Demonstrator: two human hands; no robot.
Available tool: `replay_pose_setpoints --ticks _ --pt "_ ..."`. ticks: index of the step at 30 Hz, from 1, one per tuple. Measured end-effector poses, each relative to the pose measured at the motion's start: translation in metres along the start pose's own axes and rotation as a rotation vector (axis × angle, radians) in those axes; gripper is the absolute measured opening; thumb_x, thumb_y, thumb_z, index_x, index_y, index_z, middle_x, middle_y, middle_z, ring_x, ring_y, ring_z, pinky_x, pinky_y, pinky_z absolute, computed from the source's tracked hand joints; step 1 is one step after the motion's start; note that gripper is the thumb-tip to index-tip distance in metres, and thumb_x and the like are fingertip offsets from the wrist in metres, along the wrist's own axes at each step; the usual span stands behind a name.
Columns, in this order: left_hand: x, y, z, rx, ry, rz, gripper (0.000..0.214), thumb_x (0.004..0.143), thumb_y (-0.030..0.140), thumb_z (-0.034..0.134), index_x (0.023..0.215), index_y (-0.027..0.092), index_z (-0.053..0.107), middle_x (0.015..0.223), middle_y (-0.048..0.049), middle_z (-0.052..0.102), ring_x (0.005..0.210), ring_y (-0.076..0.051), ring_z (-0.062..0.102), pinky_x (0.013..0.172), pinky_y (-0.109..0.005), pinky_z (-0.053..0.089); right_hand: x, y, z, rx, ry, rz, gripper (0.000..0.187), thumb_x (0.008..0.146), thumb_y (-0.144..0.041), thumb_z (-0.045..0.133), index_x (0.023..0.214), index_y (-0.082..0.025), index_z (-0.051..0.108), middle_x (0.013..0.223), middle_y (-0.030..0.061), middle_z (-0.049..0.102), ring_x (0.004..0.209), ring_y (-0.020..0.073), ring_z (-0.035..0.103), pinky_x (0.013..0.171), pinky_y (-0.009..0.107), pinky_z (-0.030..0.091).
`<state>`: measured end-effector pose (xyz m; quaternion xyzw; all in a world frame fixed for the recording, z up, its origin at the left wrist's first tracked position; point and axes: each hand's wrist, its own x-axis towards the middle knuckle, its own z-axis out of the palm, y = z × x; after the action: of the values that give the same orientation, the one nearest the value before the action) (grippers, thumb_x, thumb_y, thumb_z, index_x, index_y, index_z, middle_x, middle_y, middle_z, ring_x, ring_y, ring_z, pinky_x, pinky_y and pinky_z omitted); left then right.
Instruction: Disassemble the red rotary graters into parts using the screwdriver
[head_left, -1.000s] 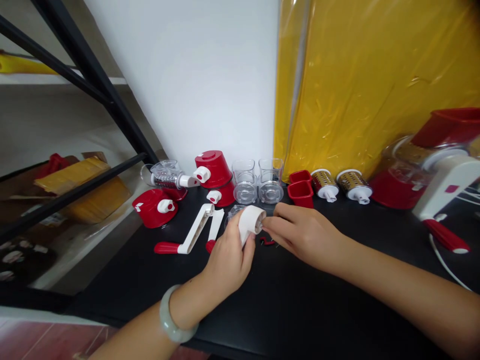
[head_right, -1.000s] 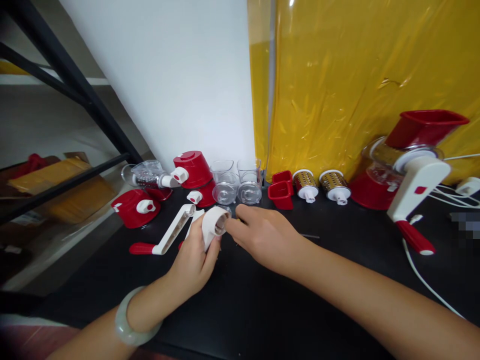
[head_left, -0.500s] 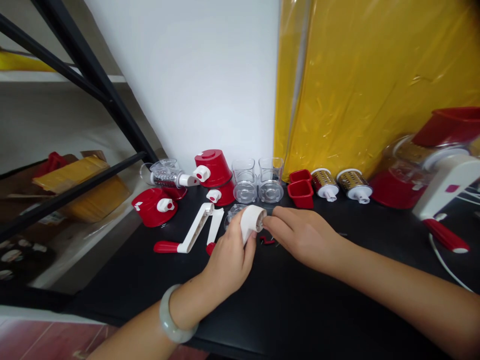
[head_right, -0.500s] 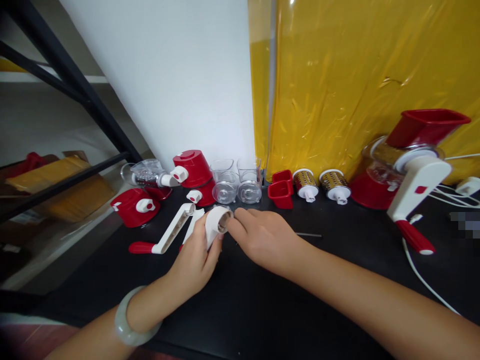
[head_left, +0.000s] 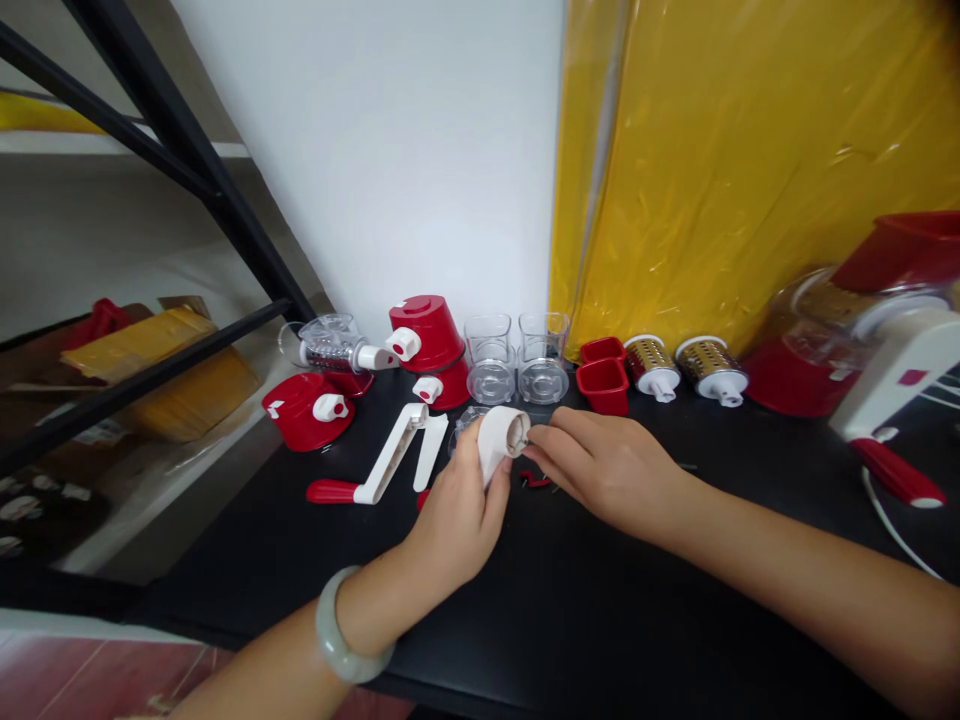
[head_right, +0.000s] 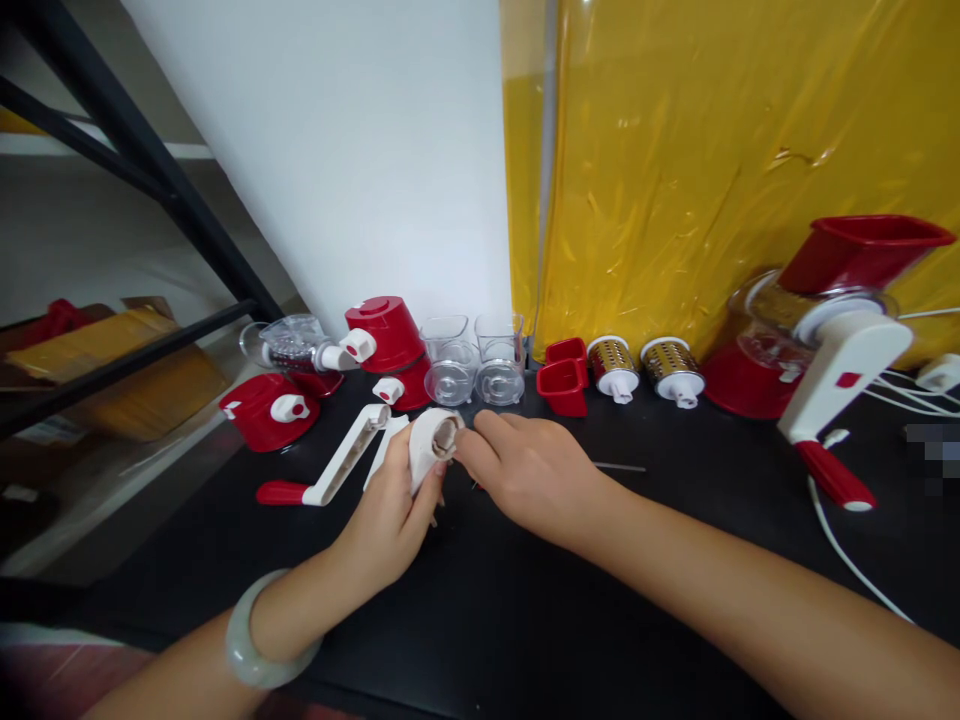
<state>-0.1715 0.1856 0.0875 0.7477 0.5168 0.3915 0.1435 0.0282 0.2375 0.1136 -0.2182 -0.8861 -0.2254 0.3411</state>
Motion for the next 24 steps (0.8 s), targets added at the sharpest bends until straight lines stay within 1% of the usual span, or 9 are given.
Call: replay_pose_setpoints --ticks 3,5,7,11,13,15,19,21,24 --pt "0.0 -0.001 0.001 0.021 0.013 0.008 0.045 0.102 0.024 0.042 0.144 0.011 0.033 0.135 -0.0232 0.059 0.129 -0.032 0.059 0.102 -0.05 0.053 0.002 0.0 -0.001 0.003 -0.023 0.039 0.027 0.104 -0.031 0.048 0.088 -0.016 0.063 0.075 0.0018 0.055 0.065 0.0151 0.052 0.056 0.029 0.03" --pt "-0.001 -0.002 0.001 0.053 0.021 0.022 0.046 0.102 0.023 0.041 0.145 0.01 0.033 0.136 -0.0244 0.058 0.129 -0.032 0.059 0.102 -0.05 0.053 0.004 -0.002 -0.002 0.007 -0.062 0.068 0.029 0.104 -0.033 0.047 0.085 -0.017 0.062 0.075 0.0019 0.055 0.064 0.0157 0.052 0.055 0.029 0.029" --pt "-0.002 -0.003 0.002 0.09 0.03 0.047 0.046 0.102 0.023 0.041 0.145 0.009 0.032 0.135 -0.0249 0.058 0.127 -0.032 0.06 0.102 -0.049 0.053 0.006 -0.004 -0.002 0.006 -0.104 0.089 0.026 0.103 -0.032 0.048 0.084 -0.018 0.06 0.075 0.0018 0.055 0.063 0.0158 0.053 0.054 0.029 0.028" --pt "-0.002 -0.005 0.004 0.133 0.049 0.095 0.045 0.101 0.021 0.041 0.144 0.009 0.033 0.134 -0.0239 0.06 0.126 -0.029 0.062 0.101 -0.045 0.054 0.009 -0.01 0.001 -0.056 -0.163 0.11 0.016 0.098 -0.022 0.053 0.084 -0.017 0.059 0.074 0.0019 0.056 0.062 0.0162 0.056 0.053 0.029 0.025" --pt "-0.002 -0.005 0.004 0.142 0.06 0.101 0.045 0.101 0.021 0.041 0.144 0.009 0.033 0.134 -0.0235 0.06 0.126 -0.029 0.062 0.101 -0.044 0.054 0.01 -0.014 0.001 -0.068 -0.219 0.122 0.01 0.095 -0.02 0.055 0.087 -0.016 0.059 0.076 0.0022 0.057 0.063 0.0167 0.058 0.053 0.029 0.024" --pt "-0.002 -0.005 0.004 0.145 0.065 0.094 0.046 0.101 0.021 0.042 0.145 0.009 0.033 0.134 -0.023 0.06 0.126 -0.028 0.062 0.102 -0.044 0.053 0.014 -0.016 0.0 -0.049 -0.304 0.134 0.004 0.094 -0.018 0.058 0.091 -0.016 0.06 0.08 0.0024 0.059 0.066 0.0168 0.06 0.053 0.029 0.023" --pt "-0.001 -0.006 0.003 0.145 0.063 0.082 0.046 0.101 0.022 0.042 0.145 0.01 0.032 0.136 -0.0229 0.059 0.125 -0.029 0.062 0.102 -0.045 0.053 0.021 -0.015 -0.004 0.0 -0.455 0.181 0.008 0.098 -0.022 0.055 0.097 -0.018 0.061 0.087 0.0029 0.062 0.073 0.0171 0.064 0.054 0.029 0.023" --pt "-0.001 -0.006 0.003 0.139 0.052 0.073 0.046 0.101 0.023 0.042 0.145 0.01 0.032 0.136 -0.023 0.059 0.124 -0.029 0.063 0.1 -0.045 0.054 0.024 -0.013 -0.006 0.02 -0.496 0.185 0.01 0.099 -0.024 0.053 0.097 -0.018 0.06 0.088 0.003 0.062 0.075 0.0171 0.064 0.055 0.029 0.024" --pt "-0.001 -0.005 0.003 0.109 0.02 0.051 0.047 0.101 0.024 0.042 0.145 0.012 0.032 0.135 -0.0223 0.06 0.122 -0.03 0.064 0.099 -0.045 0.054 0.025 -0.008 -0.009 0.027 -0.524 0.154 0.009 0.099 -0.025 0.056 0.097 -0.017 0.06 0.089 0.0029 0.062 0.076 0.0167 0.064 0.056 0.029 0.023"
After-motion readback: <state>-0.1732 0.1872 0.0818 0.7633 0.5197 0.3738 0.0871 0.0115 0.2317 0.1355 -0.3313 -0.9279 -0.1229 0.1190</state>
